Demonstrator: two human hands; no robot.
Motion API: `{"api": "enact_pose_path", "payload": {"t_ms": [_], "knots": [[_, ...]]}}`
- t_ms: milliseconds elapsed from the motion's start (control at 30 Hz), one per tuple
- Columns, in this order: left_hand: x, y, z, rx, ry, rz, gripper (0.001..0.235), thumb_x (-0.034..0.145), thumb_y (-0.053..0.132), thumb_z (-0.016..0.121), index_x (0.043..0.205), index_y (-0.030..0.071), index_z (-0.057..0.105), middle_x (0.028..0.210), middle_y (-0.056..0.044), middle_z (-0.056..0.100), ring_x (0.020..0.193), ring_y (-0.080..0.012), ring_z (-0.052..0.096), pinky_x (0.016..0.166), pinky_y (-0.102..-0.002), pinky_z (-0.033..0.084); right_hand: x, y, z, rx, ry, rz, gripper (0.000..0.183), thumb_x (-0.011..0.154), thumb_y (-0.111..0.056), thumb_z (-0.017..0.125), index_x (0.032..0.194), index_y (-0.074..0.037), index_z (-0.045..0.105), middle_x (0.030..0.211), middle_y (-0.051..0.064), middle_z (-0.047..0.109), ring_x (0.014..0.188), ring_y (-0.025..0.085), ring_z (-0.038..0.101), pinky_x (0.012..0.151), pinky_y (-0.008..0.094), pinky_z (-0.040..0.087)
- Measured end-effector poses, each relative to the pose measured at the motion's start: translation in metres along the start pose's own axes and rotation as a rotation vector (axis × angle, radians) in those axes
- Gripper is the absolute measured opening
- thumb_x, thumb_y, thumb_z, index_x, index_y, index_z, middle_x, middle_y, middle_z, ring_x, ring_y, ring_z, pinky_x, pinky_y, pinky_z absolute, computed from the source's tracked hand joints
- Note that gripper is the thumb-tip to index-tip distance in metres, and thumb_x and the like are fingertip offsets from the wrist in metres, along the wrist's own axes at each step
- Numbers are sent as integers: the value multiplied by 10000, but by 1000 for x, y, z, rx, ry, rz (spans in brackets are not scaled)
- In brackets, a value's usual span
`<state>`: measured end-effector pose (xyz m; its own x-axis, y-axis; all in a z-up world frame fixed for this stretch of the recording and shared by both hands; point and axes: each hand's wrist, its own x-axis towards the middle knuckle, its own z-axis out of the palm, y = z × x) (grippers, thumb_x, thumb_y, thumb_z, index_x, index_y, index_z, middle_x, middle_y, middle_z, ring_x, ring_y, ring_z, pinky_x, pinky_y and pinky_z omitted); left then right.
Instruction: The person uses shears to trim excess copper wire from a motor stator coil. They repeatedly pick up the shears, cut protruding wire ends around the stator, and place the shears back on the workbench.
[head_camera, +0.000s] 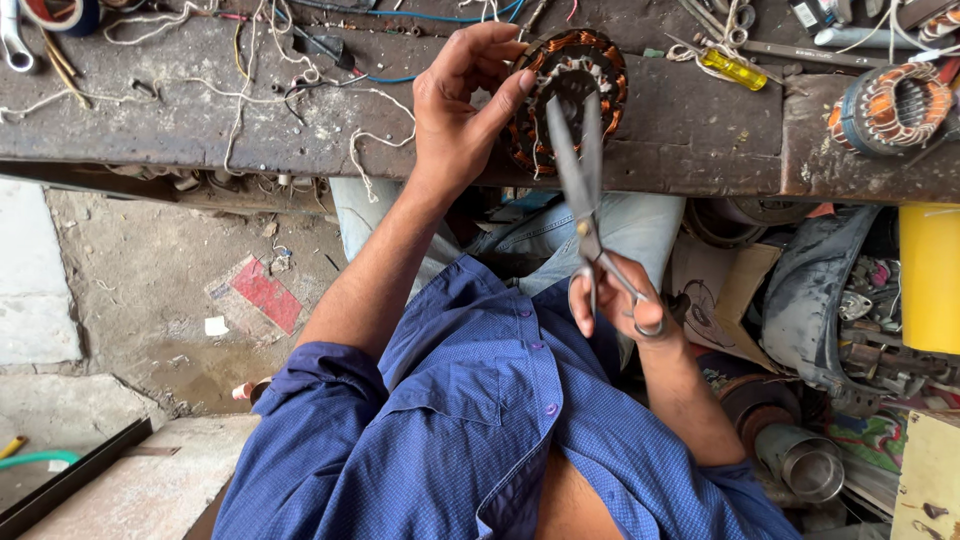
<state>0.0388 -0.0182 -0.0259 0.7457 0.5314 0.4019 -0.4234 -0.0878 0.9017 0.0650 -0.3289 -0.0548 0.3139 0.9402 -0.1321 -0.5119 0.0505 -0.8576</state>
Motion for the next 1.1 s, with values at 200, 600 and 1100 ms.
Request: {"api": "enact_pose_path", "payload": {"t_ms": [200,600,1100], "knots": [[-2,6,1,48,-26,87,370,1017,-7,778,1343,11,605,1181,-74,735,979,-82,673,839,-221,570,-11,-4,-4,67,-79,91,947,703,-851,707,1057,9,527,851,159,652,684,200,680,572,335,608],[-3,7,-2,87,-46,126,349,1032,43,791,1337,29,622,1196,-69,721,928,-72,678,821,-222,585,-13,6,-7,164,-79,60,953,692,-855,684,1054,12,526,821,179,643,656,201,667,517,330,591],[-3,8,-4,18,-76,100,396,1010,2,805,1351,1,604,1214,-78,714,994,-98,677,871,-232,580,-24,0,-12,168,-55,96,958,675,-860,698,1040,10,534,815,170,642,654,209,661,515,327,582]]}}
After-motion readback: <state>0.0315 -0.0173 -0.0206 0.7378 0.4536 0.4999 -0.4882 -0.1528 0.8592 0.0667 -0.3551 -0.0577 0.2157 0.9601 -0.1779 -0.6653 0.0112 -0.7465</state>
